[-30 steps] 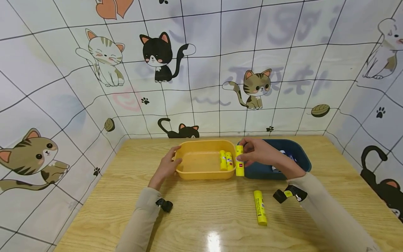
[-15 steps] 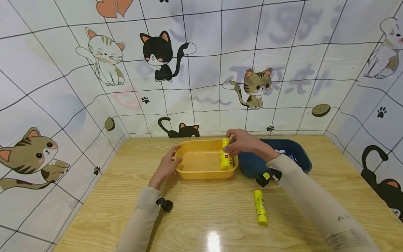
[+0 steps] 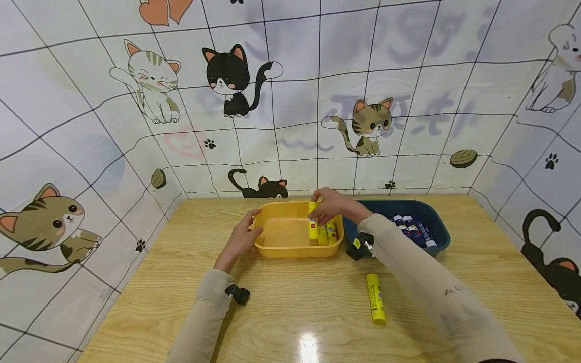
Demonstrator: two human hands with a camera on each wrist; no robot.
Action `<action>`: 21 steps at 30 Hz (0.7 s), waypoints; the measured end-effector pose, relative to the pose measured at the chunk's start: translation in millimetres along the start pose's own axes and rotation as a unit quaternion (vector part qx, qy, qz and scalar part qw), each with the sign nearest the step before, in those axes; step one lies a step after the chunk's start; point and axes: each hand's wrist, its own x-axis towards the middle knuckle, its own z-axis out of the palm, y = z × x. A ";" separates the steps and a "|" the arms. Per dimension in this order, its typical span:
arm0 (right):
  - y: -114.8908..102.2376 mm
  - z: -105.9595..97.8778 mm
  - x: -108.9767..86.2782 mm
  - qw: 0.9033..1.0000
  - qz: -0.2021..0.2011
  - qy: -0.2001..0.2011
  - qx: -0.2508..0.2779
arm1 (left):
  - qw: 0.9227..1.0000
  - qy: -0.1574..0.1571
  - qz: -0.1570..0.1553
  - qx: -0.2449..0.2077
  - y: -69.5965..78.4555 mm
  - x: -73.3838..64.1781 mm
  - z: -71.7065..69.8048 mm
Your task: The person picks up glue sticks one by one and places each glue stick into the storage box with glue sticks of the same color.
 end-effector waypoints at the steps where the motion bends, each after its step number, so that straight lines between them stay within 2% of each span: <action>1: -0.3 1.9 2.7 1.000 0.005 0.000 -0.006 | 1.000 0.000 -0.001 -0.002 0.0 -0.3 -0.3; 6: -4.3 10.0 10.7 0.999 0.030 0.004 -0.028 | 1.000 -0.002 -0.009 -0.012 -0.5 -0.2 -0.8; 11: -4.4 13.3 16.3 0.997 0.045 0.012 -0.054 | 1.000 0.000 -0.004 -0.005 -0.7 0.8 0.4; 21: 6.3 17.1 21.0 0.990 0.044 0.025 -0.130 | 1.000 0.000 -0.003 -0.007 0.1 -0.4 0.1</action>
